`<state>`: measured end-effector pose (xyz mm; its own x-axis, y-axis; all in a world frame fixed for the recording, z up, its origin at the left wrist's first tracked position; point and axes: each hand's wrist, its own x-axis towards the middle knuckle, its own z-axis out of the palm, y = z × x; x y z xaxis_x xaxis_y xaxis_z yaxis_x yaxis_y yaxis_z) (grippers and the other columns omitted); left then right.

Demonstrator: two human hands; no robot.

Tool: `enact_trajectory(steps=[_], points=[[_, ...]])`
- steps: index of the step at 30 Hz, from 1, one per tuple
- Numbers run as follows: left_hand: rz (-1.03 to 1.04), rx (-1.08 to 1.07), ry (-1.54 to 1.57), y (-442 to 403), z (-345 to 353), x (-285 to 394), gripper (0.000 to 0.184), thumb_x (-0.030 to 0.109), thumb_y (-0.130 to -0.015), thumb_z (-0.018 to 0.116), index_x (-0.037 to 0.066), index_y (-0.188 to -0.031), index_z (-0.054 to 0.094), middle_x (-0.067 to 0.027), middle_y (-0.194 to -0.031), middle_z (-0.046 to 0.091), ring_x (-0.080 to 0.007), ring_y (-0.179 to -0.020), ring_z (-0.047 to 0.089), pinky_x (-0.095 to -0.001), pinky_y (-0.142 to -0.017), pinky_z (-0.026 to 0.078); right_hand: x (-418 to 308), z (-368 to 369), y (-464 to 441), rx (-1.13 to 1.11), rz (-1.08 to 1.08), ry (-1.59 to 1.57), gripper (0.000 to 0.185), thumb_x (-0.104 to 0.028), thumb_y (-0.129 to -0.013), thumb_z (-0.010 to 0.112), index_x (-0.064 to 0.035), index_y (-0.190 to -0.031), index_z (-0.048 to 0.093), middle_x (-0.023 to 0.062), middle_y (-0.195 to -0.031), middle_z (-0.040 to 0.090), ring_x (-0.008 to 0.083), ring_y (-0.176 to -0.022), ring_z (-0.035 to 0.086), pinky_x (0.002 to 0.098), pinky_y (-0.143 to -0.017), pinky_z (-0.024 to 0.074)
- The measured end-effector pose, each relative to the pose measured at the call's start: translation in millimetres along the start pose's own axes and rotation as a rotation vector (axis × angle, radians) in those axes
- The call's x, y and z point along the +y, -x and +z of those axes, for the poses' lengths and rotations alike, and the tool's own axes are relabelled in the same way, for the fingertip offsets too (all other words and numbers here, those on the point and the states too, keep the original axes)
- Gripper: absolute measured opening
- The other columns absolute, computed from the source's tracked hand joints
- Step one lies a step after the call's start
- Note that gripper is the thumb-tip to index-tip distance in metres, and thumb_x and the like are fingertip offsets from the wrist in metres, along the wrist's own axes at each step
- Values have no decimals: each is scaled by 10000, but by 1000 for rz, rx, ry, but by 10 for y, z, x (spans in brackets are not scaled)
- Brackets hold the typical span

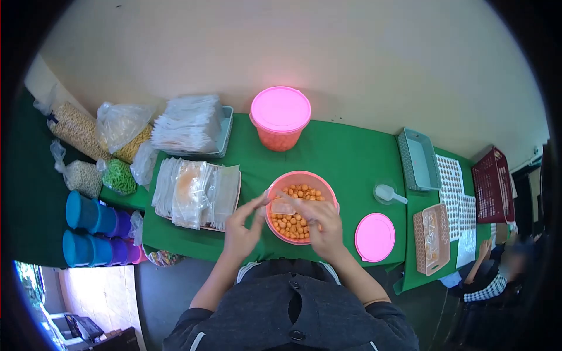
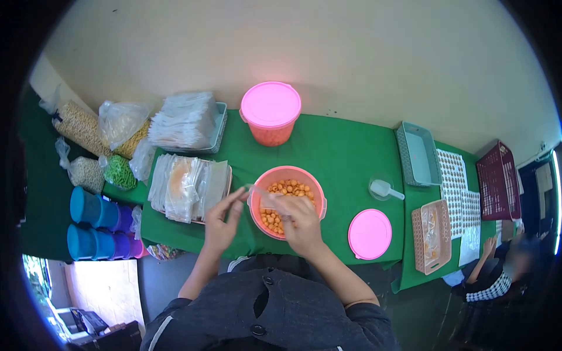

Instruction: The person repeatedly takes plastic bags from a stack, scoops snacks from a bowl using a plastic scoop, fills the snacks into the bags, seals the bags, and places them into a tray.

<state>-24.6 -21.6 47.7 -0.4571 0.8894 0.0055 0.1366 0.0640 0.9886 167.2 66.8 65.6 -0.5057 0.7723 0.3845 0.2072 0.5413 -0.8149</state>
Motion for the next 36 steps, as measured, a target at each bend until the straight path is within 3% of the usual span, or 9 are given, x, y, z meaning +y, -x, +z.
enact_trajectory(steps=[3,12,17,24,27,30,32,34,36], points=[[307,-303,56,102,204,-65,826,263,-820,782,-39,-1461,355,-227,-1430,458,-281,-1351,431,-381,-1105,343,12,134,48,-163,-131,134,421,-253,-880,652,-48,-1246,616,87,-1230,609,311,-1081,545,409,-938,424],[87,-340,418,213,431,-260,653,191,-884,730,-78,-1392,421,-161,-1386,507,-216,-1293,480,-356,-1089,371,102,282,-66,-121,-102,163,631,-229,-812,713,-57,-1379,495,155,-1435,415,357,-1305,318,470,-1093,245],[30,-106,394,194,406,-239,254,130,-978,597,-27,-1163,671,-69,-999,714,-116,-966,646,-253,-851,505,132,294,-88,-16,430,-441,408,-154,-847,714,-42,-1230,633,161,-1267,583,284,-1103,551,398,-1029,355],[63,-281,143,239,211,-262,342,154,-995,565,-28,-1283,592,-89,-964,733,-97,-887,653,-234,-787,513,165,74,15,-125,430,-466,187,-179,-892,685,-5,-878,750,118,-1012,673,209,-975,595,359,-910,429],[49,-396,33,196,206,-170,484,166,-1008,532,14,-1451,411,-178,-1188,666,-168,-1095,621,-287,-930,478,250,-140,65,-117,362,-455,226,-178,-940,617,13,-864,710,55,-858,652,157,-897,572,338,-818,432],[150,-206,159,130,160,-231,669,206,-989,559,84,-1545,208,-235,-1433,460,-257,-1343,441,-367,-1087,359,793,-660,205,316,402,-338,285,-262,-989,516,-35,-938,681,9,-869,616,114,-826,547,291,-783,425],[169,35,-266,-13,-175,-174,790,228,-942,612,88,-1557,136,-228,-1508,362,-342,-1416,328,-437,-1157,238,1395,-1366,302,854,502,-386,309,-308,-994,505,-56,-988,685,2,-887,608,104,-784,519,280,-720,409],[154,161,-1088,-86,-601,-433,841,217,-847,700,112,-1538,233,-245,-1545,263,-405,-1396,334,-466,-1152,260,2131,-2336,692,1152,570,-243,386,-333,-1015,439,-29,-1149,636,71,-942,647,156,-838,565,328,-729,460],[-121,131,-1178,-133,-886,-550,654,71,-842,632,88,-1455,405,-261,-1502,341,-421,-1399,315,-483,-1146,274,2730,-3217,1238,1269,450,-423,423,-328,-1019,393,-5,-1202,596,147,-1136,636,250,-1014,605,424,-828,522]])
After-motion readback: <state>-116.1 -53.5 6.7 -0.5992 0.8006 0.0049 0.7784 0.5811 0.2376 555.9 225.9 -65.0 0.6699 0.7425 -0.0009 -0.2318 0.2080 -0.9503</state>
